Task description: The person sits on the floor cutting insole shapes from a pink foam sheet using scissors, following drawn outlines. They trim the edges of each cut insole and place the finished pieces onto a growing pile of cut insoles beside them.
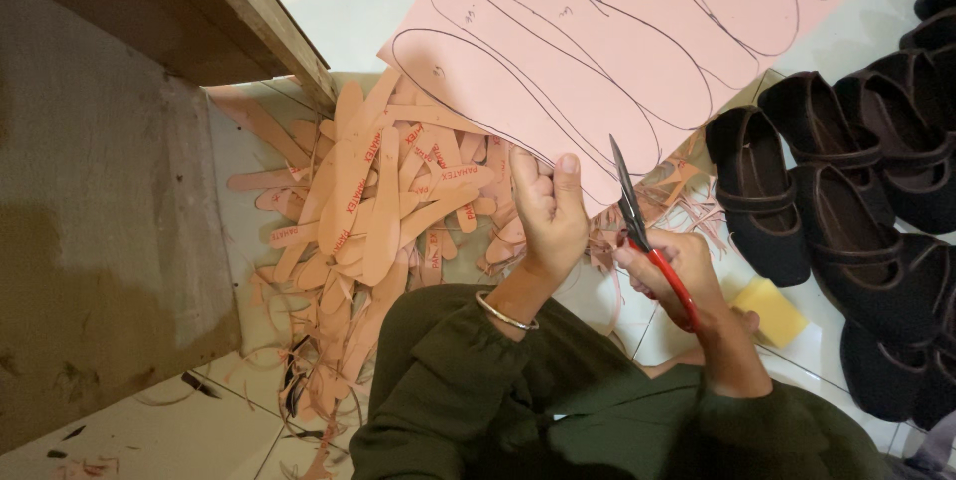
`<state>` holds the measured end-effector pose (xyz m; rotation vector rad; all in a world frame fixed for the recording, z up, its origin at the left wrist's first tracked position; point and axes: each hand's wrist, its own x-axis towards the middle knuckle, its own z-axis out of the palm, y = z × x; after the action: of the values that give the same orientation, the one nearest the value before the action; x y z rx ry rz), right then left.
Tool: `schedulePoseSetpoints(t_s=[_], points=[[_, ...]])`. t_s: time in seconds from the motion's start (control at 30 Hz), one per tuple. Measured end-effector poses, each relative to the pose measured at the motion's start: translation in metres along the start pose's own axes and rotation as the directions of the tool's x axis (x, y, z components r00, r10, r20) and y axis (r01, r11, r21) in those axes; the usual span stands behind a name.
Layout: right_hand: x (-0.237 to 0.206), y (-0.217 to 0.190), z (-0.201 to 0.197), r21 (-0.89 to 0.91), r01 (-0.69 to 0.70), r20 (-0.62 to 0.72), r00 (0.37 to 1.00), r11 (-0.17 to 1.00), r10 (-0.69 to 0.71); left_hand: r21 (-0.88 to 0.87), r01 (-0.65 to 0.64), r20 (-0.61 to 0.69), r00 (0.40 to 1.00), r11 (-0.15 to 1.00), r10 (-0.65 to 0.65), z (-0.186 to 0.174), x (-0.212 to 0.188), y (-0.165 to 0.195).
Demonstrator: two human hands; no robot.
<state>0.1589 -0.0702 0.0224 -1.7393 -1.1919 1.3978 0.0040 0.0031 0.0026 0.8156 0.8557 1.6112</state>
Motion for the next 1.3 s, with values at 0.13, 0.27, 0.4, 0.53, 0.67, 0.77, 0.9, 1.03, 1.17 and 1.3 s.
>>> schedulePoseSetpoints(t_s=[0.13, 0.27, 0.4, 0.53, 0.67, 0.77, 0.9, 1.03, 1.17, 1.3], points=[[0.001, -0.002, -0.010, -0.106, 0.011, 0.025, 1.000, 0.994, -0.008, -0.072, -0.136, 0.088, 0.986, 0.988, 0.142, 0.002, 0.000, 0.008], [0.000, -0.008, -0.019, -0.184, -0.007, 0.040, 0.999, 0.983, 0.014, -0.046, -0.159, 0.108, 0.981, 0.986, 0.163, 0.005, 0.001, 0.021], [-0.004, -0.014, -0.026, -0.183, -0.052, 0.106, 0.992, 0.982, 0.073, 0.124, -0.190, 0.165, 0.972, 0.974, 0.169, 0.002, 0.004, 0.026], [-0.004, -0.016, -0.026, -0.180, 0.003, 0.128, 0.992, 0.984, 0.020, 0.272, -0.213, 0.212, 0.965, 0.939, 0.157, -0.004, 0.010, 0.026], [-0.004, -0.013, -0.023, -0.137, -0.072, 0.133, 0.987, 0.988, 0.090, 0.411, -0.163, 0.279, 0.959, 0.897, 0.046, -0.011, 0.014, 0.031], [-0.004, -0.006, -0.020, -0.026, -0.061, 0.145, 0.987, 0.998, 0.064, 0.365, -0.144, 0.293, 0.956, 0.920, 0.033, -0.009, 0.015, 0.036], [-0.004, 0.004, -0.012, 0.107, -0.025, 0.169, 0.986, 0.994, 0.006, 0.205, -0.109, 0.312, 0.949, 0.973, 0.041, -0.006, 0.017, 0.039], [-0.005, 0.005, -0.016, 0.060, -0.010, 0.180, 0.984, 0.998, -0.001, 0.034, -0.001, 0.332, 0.943, 0.999, -0.011, -0.006, 0.016, 0.037], [-0.009, 0.001, -0.024, 0.005, 0.034, 0.200, 0.979, 0.999, -0.035, 0.084, -0.046, 0.337, 0.941, 0.995, 0.015, -0.009, 0.014, 0.035], [-0.007, 0.004, -0.017, -0.085, -0.016, 0.140, 0.990, 0.996, 0.028, 0.186, -0.131, 0.328, 0.942, 0.974, 0.065, -0.011, 0.015, 0.032]])
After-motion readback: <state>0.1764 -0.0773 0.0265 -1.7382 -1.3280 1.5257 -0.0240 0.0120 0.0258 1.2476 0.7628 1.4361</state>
